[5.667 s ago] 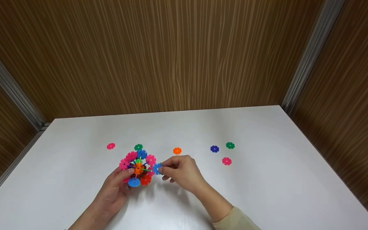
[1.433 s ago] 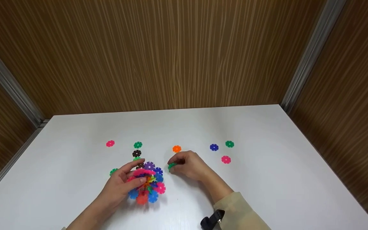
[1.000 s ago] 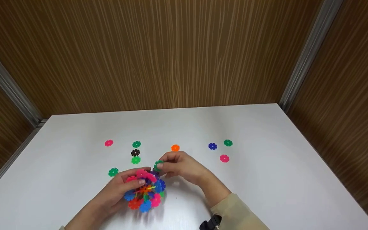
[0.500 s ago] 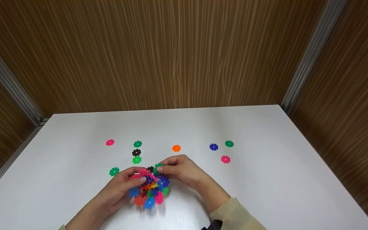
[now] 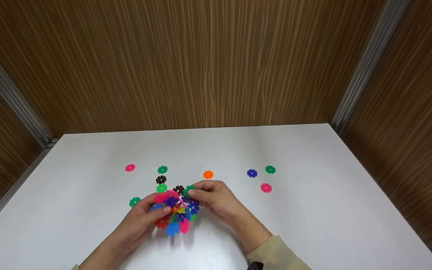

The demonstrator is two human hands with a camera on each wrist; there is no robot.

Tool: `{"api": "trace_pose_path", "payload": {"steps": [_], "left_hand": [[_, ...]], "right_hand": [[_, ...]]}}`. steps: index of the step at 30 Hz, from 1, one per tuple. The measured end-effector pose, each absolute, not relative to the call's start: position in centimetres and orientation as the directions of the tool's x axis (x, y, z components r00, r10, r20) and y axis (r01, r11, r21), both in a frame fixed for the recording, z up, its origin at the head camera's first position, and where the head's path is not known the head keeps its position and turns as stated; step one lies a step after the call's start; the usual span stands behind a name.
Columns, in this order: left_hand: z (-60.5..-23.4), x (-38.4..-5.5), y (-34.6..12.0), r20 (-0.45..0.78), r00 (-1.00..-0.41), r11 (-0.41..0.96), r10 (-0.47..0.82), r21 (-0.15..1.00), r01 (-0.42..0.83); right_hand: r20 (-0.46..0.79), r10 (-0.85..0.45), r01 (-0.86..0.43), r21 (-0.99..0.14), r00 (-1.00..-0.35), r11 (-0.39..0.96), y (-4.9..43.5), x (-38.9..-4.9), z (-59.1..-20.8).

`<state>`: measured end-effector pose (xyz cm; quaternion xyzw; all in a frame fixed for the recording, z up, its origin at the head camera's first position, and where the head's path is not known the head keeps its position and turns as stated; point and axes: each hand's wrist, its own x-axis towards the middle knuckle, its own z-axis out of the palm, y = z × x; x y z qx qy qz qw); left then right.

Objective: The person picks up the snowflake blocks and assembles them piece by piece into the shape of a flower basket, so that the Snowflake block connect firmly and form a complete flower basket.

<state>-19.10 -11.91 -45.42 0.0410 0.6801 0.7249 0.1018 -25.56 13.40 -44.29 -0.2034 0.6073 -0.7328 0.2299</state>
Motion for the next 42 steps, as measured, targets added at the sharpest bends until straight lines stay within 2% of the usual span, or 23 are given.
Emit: {"api": "trace_pose_path", "payload": {"steps": [11,17,25,28,30,35,39,42], "left_hand": [[-45.4,-19.2,-12.0,-0.063,-0.986,-0.311,0.152,0.944,-0.108],[-45.6,-19.2,-12.2,-0.073,-0.983,-0.374,0.167,0.918,-0.131],[-45.3,-18.9,-12.5,0.011,-0.972,-0.439,0.233,0.894,-0.095],[-45.2,-18.8,-12.5,0.030,-0.968,-0.410,0.250,0.909,-0.078],[-45.2,-18.8,-12.4,0.041,-0.965,-0.361,0.258,0.931,-0.057],[-45.0,-18.7,-12.3,0.084,-0.961,-0.182,0.264,0.983,0.036],[-44.7,-18.5,-12.3,0.128,-0.952,-0.082,0.278,0.991,0.109],[-44.5,-18.4,-12.1,0.152,-0.942,-0.049,0.299,0.988,0.143]], "right_hand": [[0.086,-0.642,0.078,-0.972,-0.762,-0.223,13.3,-25.3,-44.3],[0.106,-0.629,0.056,-0.971,-0.770,-0.232,12.9,-24.9,-44.1],[0.131,-0.682,0.022,-0.977,-0.719,-0.211,13.3,-24.8,-43.4],[0.121,-0.666,0.008,-0.982,-0.736,-0.187,13.8,-25.1,-42.9],[0.108,-0.631,-0.012,-0.988,-0.768,-0.154,14.4,-25.3,-42.3],[0.105,-0.527,-0.133,-0.991,-0.843,0.015,14.8,-25.5,-40.4],[0.157,-0.575,-0.255,-0.962,-0.803,0.093,13.8,-25.4,-39.1],[0.161,-0.629,-0.280,-0.956,-0.761,0.094,13.1,-25.2,-38.8]]}}
